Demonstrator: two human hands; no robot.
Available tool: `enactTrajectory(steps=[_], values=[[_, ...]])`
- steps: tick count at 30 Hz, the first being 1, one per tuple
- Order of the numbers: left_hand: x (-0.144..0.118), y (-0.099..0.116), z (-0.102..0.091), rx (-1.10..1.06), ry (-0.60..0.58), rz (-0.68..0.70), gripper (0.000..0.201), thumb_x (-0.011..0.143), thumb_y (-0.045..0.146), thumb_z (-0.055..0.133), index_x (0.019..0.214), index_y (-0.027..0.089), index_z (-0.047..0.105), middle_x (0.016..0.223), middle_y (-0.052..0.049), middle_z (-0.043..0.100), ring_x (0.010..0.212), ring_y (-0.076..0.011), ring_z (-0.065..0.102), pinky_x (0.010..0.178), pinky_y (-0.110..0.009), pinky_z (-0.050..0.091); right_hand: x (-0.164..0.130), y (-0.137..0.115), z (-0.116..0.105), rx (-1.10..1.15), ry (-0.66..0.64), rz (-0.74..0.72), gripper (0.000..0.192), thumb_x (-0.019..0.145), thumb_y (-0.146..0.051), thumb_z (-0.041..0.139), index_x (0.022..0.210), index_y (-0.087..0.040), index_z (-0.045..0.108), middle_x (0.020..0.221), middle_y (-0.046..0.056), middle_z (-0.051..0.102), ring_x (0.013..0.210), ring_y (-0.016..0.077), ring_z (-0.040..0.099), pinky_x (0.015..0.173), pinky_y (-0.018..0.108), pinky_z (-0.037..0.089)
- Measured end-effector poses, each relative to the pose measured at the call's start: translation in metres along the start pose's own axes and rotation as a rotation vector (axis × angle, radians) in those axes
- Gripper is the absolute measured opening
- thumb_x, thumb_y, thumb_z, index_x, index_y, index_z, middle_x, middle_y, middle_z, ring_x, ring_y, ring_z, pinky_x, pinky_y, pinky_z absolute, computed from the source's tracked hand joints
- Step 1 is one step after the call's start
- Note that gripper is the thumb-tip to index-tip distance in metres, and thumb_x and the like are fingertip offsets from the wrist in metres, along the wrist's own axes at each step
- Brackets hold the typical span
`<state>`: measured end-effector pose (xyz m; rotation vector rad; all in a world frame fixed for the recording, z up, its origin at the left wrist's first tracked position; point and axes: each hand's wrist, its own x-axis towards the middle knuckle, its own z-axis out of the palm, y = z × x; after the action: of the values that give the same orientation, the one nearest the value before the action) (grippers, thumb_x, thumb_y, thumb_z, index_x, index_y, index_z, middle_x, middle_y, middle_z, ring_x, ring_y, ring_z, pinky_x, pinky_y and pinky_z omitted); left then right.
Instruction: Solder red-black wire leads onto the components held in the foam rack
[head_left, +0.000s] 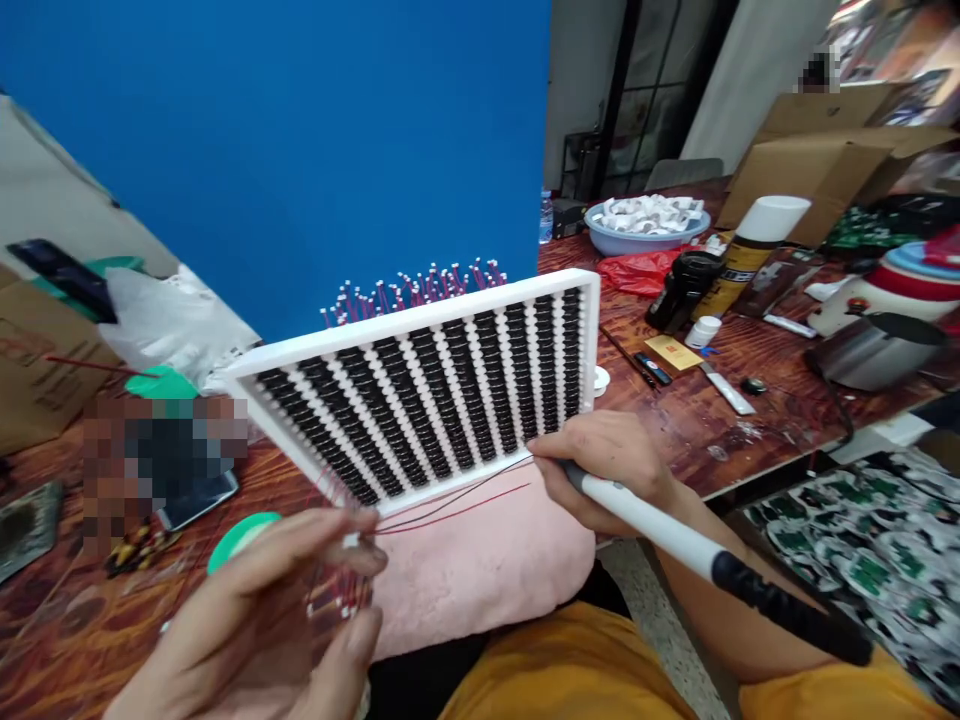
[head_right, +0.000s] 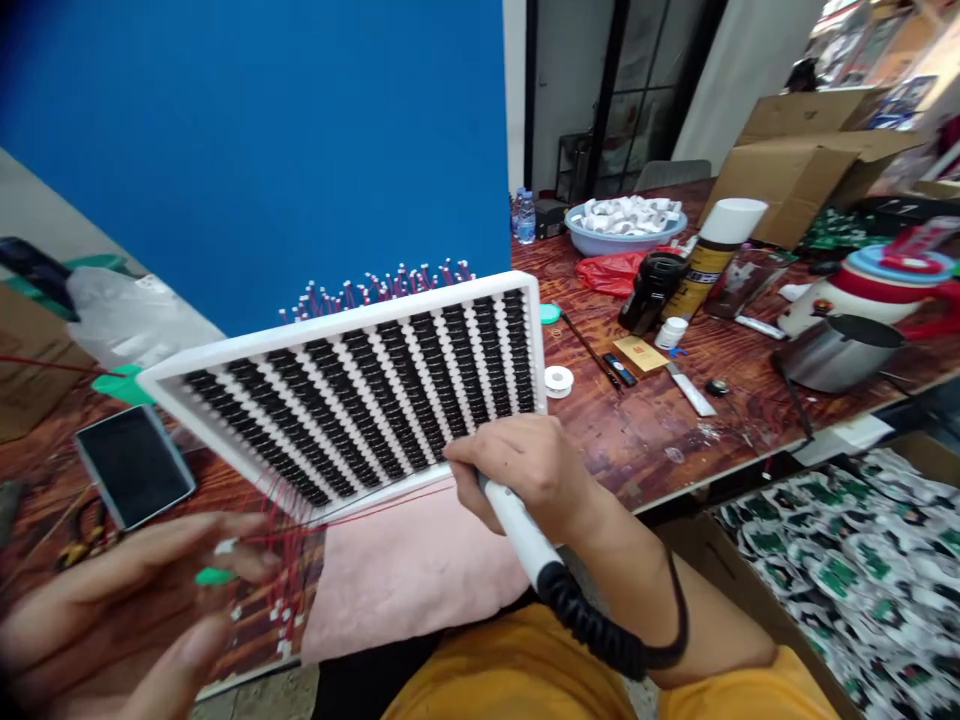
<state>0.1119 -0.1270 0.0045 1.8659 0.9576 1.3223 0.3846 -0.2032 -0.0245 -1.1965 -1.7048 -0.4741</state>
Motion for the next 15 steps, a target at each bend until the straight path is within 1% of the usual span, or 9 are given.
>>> enactTrajectory(steps=[1, 2, 3, 4, 6, 9, 10, 12, 15], values=[[0.0, -0.005, 0.001, -0.031, -0.031, -0.03, 0.076, 0.051, 0.021, 0.086, 0.124, 0.034, 0.068, 0.108, -0.006, 0.072, 0.073, -0.0252, 0.07, 0.064, -0.037, 0.066, 0.001, 0.0, 0.0, 0.006, 0.018, 0.005, 0.011, 0.082, -0.008, 0.062, 0.091, -0.015, 0.061, 0.068, -0.001, 0.064, 0.058, 0.0102, 0.06, 0.057, 0.024, 0.047], [-0.001, -0.011, 0.004, -0.07, -0.054, -0.063, 0.094, 0.046, 0.02, 0.087, 0.135, 0.038, 0.06, 0.117, -0.007, 0.07, 0.076, -0.0267, 0.07, 0.064, -0.038, 0.067, 0.002, 0.0, 0.001, 0.015, 0.041, 0.009, 0.01, 0.083, -0.009, 0.061, 0.091, -0.015, 0.06, 0.067, -0.001, 0.064, 0.058, 0.0102, 0.059, 0.057, 0.024, 0.047], [-0.002, -0.018, 0.007, -0.11, -0.073, -0.095, 0.105, 0.042, 0.018, 0.087, 0.14, 0.04, 0.054, 0.122, -0.007, 0.068, 0.079, -0.028, 0.07, 0.064, -0.039, 0.067, 0.003, -0.001, 0.001, 0.03, 0.066, 0.012, 0.01, 0.083, -0.009, 0.06, 0.09, -0.015, 0.06, 0.067, -0.001, 0.064, 0.057, 0.0099, 0.059, 0.056, 0.023, 0.047], [-0.004, -0.025, 0.012, -0.149, -0.1, -0.12, 0.109, 0.041, 0.017, 0.088, 0.141, 0.04, 0.052, 0.121, -0.007, 0.068, 0.08, -0.0289, 0.071, 0.063, -0.039, 0.067, 0.004, -0.001, 0.002, 0.048, 0.095, 0.015, 0.01, 0.082, -0.009, 0.059, 0.09, -0.016, 0.06, 0.066, -0.002, 0.063, 0.056, 0.0093, 0.058, 0.055, 0.023, 0.046], [-0.009, -0.037, 0.026, -0.216, -0.192, -0.149, 0.098, 0.046, 0.017, 0.087, 0.137, 0.038, 0.057, 0.113, -0.009, 0.071, 0.08, -0.0287, 0.071, 0.065, -0.038, 0.066, 0.006, -0.002, 0.004, 0.079, 0.145, 0.015, 0.011, 0.081, -0.009, 0.06, 0.089, -0.016, 0.06, 0.065, -0.003, 0.062, 0.055, 0.008, 0.056, 0.055, 0.022, 0.045], [-0.018, -0.039, 0.05, -0.31, -0.295, -0.088, 0.077, 0.055, 0.019, 0.086, 0.128, 0.032, 0.066, 0.109, -0.009, 0.073, 0.077, -0.0258, 0.072, 0.07, -0.037, 0.066, 0.009, -0.007, 0.007, 0.092, 0.172, -0.001, 0.01, 0.08, -0.009, 0.062, 0.089, -0.015, 0.06, 0.064, -0.003, 0.061, 0.055, 0.0066, 0.055, 0.057, 0.02, 0.044], [-0.02, -0.037, 0.057, -0.32, -0.297, -0.063, 0.073, 0.058, 0.019, 0.085, 0.127, 0.032, 0.066, 0.11, -0.008, 0.072, 0.077, -0.0242, 0.072, 0.07, -0.036, 0.066, 0.01, -0.009, 0.007, 0.093, 0.161, -0.007, 0.009, 0.08, -0.01, 0.062, 0.088, -0.015, 0.06, 0.064, -0.004, 0.061, 0.055, 0.0064, 0.055, 0.058, 0.02, 0.044], [-0.023, -0.031, 0.068, -0.301, -0.249, -0.028, 0.064, 0.066, 0.017, 0.082, 0.126, 0.032, 0.066, 0.111, -0.006, 0.072, 0.076, -0.02, 0.072, 0.071, -0.03, 0.065, 0.012, -0.014, 0.009, 0.106, 0.145, -0.042, 0.007, 0.081, -0.011, 0.061, 0.088, -0.014, 0.06, 0.064, -0.004, 0.061, 0.056, 0.0058, 0.055, 0.058, 0.02, 0.044], [-0.024, -0.023, 0.078, -0.254, -0.147, 0.031, 0.043, 0.071, 0.014, 0.079, 0.112, 0.026, 0.073, 0.098, -0.002, 0.074, 0.074, -0.0141, 0.071, 0.071, -0.018, 0.061, 0.012, -0.018, 0.01, 0.142, 0.116, -0.098, 0.003, 0.083, -0.011, 0.059, 0.085, -0.013, 0.06, 0.063, -0.005, 0.061, 0.055, 0.0046, 0.054, 0.056, 0.019, 0.044]])
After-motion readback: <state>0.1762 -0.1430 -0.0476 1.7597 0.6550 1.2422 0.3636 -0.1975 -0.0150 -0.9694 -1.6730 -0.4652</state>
